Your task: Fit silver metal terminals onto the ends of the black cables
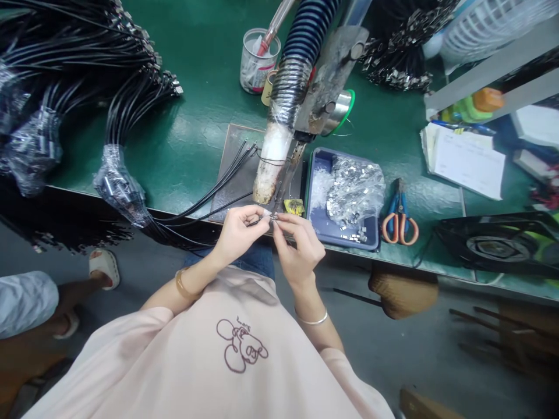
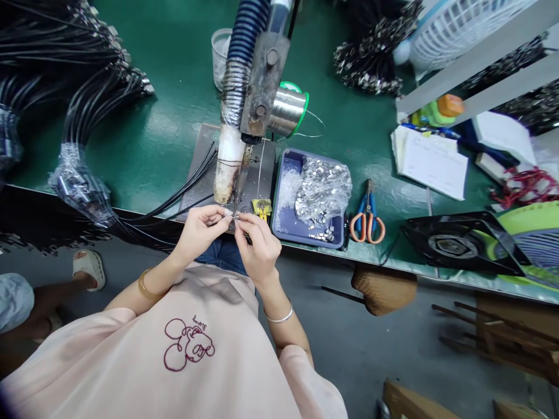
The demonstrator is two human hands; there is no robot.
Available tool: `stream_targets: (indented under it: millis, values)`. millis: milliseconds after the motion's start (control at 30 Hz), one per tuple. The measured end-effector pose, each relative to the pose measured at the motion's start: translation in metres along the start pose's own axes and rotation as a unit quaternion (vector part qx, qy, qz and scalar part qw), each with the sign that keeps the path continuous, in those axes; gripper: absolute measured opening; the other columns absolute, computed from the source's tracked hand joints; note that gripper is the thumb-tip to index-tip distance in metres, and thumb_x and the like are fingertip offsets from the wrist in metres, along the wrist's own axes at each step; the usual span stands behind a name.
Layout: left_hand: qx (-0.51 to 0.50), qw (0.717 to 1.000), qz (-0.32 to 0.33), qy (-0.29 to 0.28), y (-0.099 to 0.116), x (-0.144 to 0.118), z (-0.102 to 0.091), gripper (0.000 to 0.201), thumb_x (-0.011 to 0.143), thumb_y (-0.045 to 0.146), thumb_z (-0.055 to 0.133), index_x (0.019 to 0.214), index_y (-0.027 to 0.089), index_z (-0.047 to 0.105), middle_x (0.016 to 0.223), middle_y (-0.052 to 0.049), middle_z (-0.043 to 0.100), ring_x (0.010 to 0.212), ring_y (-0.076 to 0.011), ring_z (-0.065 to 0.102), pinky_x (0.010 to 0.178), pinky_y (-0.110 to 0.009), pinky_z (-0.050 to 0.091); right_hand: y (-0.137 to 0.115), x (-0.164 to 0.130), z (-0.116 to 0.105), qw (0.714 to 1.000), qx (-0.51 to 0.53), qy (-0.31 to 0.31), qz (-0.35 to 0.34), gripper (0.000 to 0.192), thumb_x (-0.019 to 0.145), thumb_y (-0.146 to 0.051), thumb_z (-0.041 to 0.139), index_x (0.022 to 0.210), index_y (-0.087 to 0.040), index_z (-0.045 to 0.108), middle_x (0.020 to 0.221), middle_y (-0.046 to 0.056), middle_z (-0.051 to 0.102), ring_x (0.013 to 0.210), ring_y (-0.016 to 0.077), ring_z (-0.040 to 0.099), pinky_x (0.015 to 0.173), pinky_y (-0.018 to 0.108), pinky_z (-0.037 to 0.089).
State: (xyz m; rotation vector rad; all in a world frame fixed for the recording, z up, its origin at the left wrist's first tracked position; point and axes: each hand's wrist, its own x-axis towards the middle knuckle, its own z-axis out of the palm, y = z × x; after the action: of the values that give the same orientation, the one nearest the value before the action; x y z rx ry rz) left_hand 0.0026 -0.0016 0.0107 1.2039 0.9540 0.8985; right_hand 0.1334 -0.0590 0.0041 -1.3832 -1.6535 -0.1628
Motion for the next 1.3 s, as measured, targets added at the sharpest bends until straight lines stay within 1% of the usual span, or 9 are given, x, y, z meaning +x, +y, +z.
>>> stream_targets:
  millis: [300,633,733,867,933,1000,1133,1200,1300]
  values:
    - [0.014,1.0,0.014,0.007,0.005,-0.001,-0.001,0.016,0.072,0.028,0.065,0.067,0.012,0.064,0.052,0.007,0.032,0.05,-0.0059,0.026,0.05,-0.022,0.021,-0.004,0.003,-0.001,1.0,-0.011,-0.006,0.01,0.017,0.089,-0.007,0.067,0.092,-0.023,0.067,0.093,0.004,0.077,0.084,0.0167,0.076,0.077,0.028,0.063]
    - [-0.008,0.999,-0.038,-0.019,0.005,-0.001,-0.004,0.021,0.071,0.033,0.065,0.067,0.012,0.063,0.051,0.008,0.03,0.049,-0.0057,0.024,0.05,-0.022,0.02,-0.002,-0.002,-0.001,0.999,-0.007,-0.026,-0.031,0.019,0.087,-0.005,0.065,0.088,-0.023,0.058,0.094,0.007,0.078,0.084,0.0163,0.077,0.073,0.026,0.063]
    - [-0.002,0.999,-0.035,-0.029,0.003,-0.003,-0.004,0.021,0.072,0.033,0.065,0.067,0.013,0.062,0.051,0.008,0.029,0.049,-0.0058,0.023,0.05,-0.022,0.019,-0.001,-0.001,-0.005,0.999,-0.001,-0.031,-0.016,0.017,0.09,-0.006,0.064,0.091,-0.022,0.059,0.092,0.007,0.078,0.085,0.0167,0.077,0.076,0.026,0.062]
    - [0.011,0.998,-0.019,-0.051,0.0,-0.009,-0.004,0.022,0.077,0.034,0.064,0.073,0.012,0.065,0.052,0.008,0.029,0.05,-0.0063,0.024,0.05,-0.022,0.02,0.0,0.002,-0.012,0.997,0.014,-0.072,0.021,0.013,0.094,-0.009,0.062,0.092,-0.022,0.06,0.089,0.004,0.076,0.081,0.0156,0.076,0.074,0.026,0.06]
    - [0.023,0.998,-0.012,-0.05,-0.001,-0.014,-0.003,0.021,0.08,0.032,0.065,0.079,0.012,0.068,0.054,0.007,0.035,0.05,-0.0068,0.029,0.05,-0.022,0.024,-0.001,0.003,-0.017,0.996,0.026,-0.08,0.036,0.012,0.094,-0.011,0.061,0.091,-0.022,0.06,0.086,0.002,0.075,0.079,0.0149,0.075,0.073,0.025,0.06]
    - [0.045,0.999,0.005,-0.029,-0.004,-0.021,0.0,0.019,0.081,0.031,0.068,0.085,0.013,0.07,0.06,0.004,0.047,0.053,-0.0076,0.037,0.052,-0.021,0.03,-0.003,0.003,-0.02,0.995,0.044,-0.072,0.058,0.012,0.094,-0.012,0.061,0.089,-0.022,0.061,0.085,0.002,0.075,0.08,0.015,0.074,0.074,0.026,0.059]
    - [0.095,0.99,0.099,0.027,-0.008,-0.032,0.004,0.014,0.083,0.027,0.069,0.079,0.014,0.072,0.07,-0.002,0.064,0.058,-0.0098,0.048,0.059,-0.023,0.039,0.0,0.002,-0.025,0.978,0.113,-0.059,0.167,0.012,0.093,-0.018,0.065,0.083,-0.022,0.061,0.081,0.001,0.073,0.08,0.017,0.075,0.073,0.028,0.06]
    - [0.073,0.993,0.093,-0.006,-0.008,-0.032,0.002,0.019,0.085,0.028,0.066,0.072,0.015,0.071,0.065,-0.002,0.064,0.058,-0.0109,0.052,0.062,-0.024,0.042,0.003,0.002,-0.027,0.956,0.162,-0.083,0.228,0.013,0.092,-0.024,0.067,0.081,-0.022,0.06,0.078,0.0,0.071,0.075,0.0173,0.075,0.069,0.027,0.061]
    - [-0.024,0.99,-0.034,-0.135,-0.005,-0.028,-0.008,0.034,0.087,0.041,0.067,0.067,0.014,0.066,0.053,0.0,0.059,0.045,-0.0075,0.042,0.048,-0.022,0.033,0.006,0.002,-0.029,0.929,0.226,-0.128,0.263,0.016,0.09,-0.029,0.069,0.078,-0.021,0.061,0.074,-0.001,0.07,0.07,0.0167,0.075,0.065,0.025,0.061]
